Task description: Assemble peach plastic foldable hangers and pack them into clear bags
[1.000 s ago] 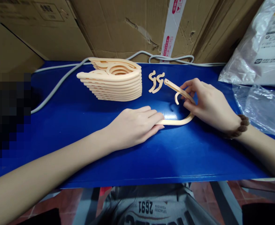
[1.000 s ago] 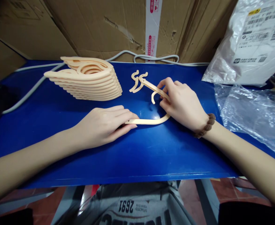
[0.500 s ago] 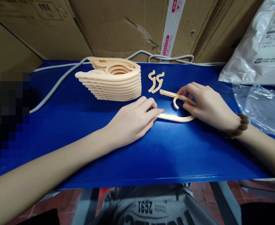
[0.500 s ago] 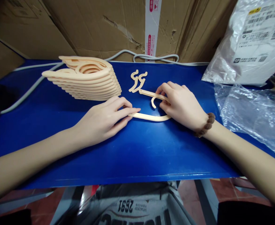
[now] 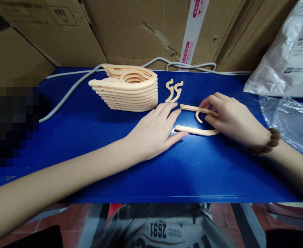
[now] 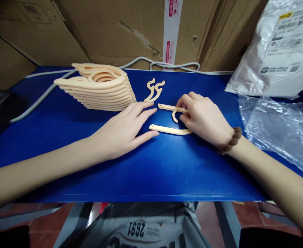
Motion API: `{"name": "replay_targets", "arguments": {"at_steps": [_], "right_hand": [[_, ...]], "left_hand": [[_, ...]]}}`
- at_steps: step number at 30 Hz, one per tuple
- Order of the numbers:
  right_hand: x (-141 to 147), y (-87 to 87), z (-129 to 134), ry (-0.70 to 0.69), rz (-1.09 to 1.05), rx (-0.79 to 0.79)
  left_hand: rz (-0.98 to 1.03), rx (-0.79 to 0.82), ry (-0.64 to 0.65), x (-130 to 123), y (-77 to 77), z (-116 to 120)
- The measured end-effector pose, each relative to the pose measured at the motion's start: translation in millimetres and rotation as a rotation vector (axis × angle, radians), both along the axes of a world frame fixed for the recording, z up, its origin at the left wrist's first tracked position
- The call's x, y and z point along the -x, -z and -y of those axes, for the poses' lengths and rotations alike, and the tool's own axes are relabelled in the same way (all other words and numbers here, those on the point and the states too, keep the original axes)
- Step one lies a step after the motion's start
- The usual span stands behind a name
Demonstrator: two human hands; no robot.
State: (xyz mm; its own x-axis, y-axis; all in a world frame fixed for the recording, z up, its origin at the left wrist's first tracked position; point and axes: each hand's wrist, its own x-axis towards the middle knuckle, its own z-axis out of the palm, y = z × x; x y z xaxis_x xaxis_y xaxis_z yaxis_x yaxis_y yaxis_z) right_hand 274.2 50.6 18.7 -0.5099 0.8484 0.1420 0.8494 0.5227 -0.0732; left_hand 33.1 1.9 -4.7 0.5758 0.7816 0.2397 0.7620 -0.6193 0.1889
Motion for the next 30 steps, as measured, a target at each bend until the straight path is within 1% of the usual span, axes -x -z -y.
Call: {"name": "replay_targets", "arguments": {"at_steps": [3, 6, 9, 12, 15, 20, 23, 25, 29, 30], "right_hand": [[-2.6, 0.5, 0.0, 0.026, 0.041, -0.025], [-6.7, 1.3, -0.2, 0.016, 0.076, -0.078], [-11.1, 2.4, -1.3, -0.006, 0.119, -0.134], [-13.5, 3.3, -2.8, 0.006, 0.154, -0.153], [-13.5, 2.9, -3.5, 0.043, 0.162, -0.134], [-10.9, -0.6, -2.9, 0.064, 0.157, -0.092], [-8.9, -1.8, -1.2, 0.067, 0.136, -0.085], [-7.4, -1.5, 0.1, 0.060, 0.102, -0.091], [-3.7, 0.8, 2.1, 0.030, 0.025, -0.085], [-2.8, 1.5, 2.3, 0.026, 0.010, -0.081]], "left_hand": [[-0.084, 0.083, -0.086, -11.4, -3.0, -11.4], [-0.133, 0.140, -0.163, -20.7, -2.9, -22.6], [-0.147, 0.125, -0.164, -23.0, -1.4, -24.4], [-0.150, 0.119, -0.117, -15.7, -0.5, -12.7], [-0.170, 0.114, -0.046, 0.1, -0.6, 10.8], [-0.148, 0.019, 0.150, 35.6, -3.8, 54.5], [-0.154, -0.001, 0.256, 60.6, -6.0, 68.9], [-0.151, 0.001, 0.272, 79.8, -5.7, 72.2], [-0.042, 0.063, 0.198, 120.8, -2.3, 70.7], [-0.023, 0.082, 0.164, 129.7, -1.8, 69.8]]}}
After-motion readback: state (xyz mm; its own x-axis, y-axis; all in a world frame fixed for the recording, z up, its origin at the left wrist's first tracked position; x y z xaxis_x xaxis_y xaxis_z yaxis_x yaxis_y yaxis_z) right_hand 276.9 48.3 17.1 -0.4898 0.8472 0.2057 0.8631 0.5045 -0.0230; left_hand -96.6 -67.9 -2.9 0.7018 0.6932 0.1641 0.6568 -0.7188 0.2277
